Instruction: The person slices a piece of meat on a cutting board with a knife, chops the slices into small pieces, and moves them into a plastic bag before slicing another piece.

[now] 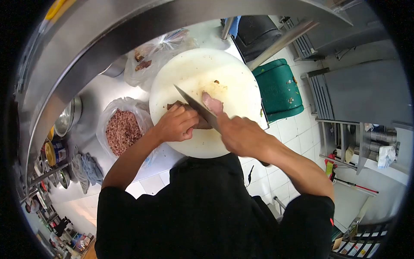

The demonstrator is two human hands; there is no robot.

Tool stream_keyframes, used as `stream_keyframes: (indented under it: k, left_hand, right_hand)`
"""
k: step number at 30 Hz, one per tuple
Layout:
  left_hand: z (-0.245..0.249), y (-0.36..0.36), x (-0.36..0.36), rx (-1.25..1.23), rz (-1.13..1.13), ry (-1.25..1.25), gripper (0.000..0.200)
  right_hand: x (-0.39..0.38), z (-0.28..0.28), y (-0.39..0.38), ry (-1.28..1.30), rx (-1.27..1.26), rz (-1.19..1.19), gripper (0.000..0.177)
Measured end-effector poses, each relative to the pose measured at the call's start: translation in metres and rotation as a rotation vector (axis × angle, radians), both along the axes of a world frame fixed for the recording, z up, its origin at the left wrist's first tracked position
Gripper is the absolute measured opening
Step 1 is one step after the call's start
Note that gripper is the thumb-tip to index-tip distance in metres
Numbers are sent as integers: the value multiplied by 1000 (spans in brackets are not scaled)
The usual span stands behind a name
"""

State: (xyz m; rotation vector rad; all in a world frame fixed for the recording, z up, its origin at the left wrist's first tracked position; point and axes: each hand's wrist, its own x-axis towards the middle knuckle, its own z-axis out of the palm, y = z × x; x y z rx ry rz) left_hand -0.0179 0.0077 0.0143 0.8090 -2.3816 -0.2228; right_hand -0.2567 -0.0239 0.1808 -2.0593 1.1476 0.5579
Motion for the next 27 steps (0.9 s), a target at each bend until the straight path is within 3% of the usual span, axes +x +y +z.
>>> stream_keyframes:
  k: [2, 3, 6, 10, 13, 15, 19, 23, 27]
  left_hand:
    - [-1, 1, 1, -8, -11, 13, 36]
    - [-2, 3, 2, 14, -5, 4, 36]
    - [-4, 0, 1, 36, -14, -1, 38]
    - [0, 3, 3, 22, -30, 33, 41]
    - [6, 11, 10, 37, 12, 101, 42]
    - [10, 20, 16, 3, 64, 89, 45]
    - [7, 19, 13, -17, 74, 17, 47]
    - [0, 11, 12, 41, 50, -2, 49]
    - [10, 6, 15, 103, 6, 22, 49]
  right_hand:
    - [-6, 16, -1, 112, 108, 13, 31]
    - [-7, 3, 2, -24, 8, 63, 27]
    - [8, -86, 20, -184, -309, -113, 25]
    - [-32, -110, 8, -518, -225, -295, 24]
    - [-56, -96, 1, -506, -158, -465, 22]
    - [-51, -55, 2, -464, -31, -600, 20]
    - [-36, -21, 15, -344, -304, -251, 20]
    - [-4, 5, 29, -83, -217, -67, 28]
    - [10, 8, 38, -1, -174, 19, 18]
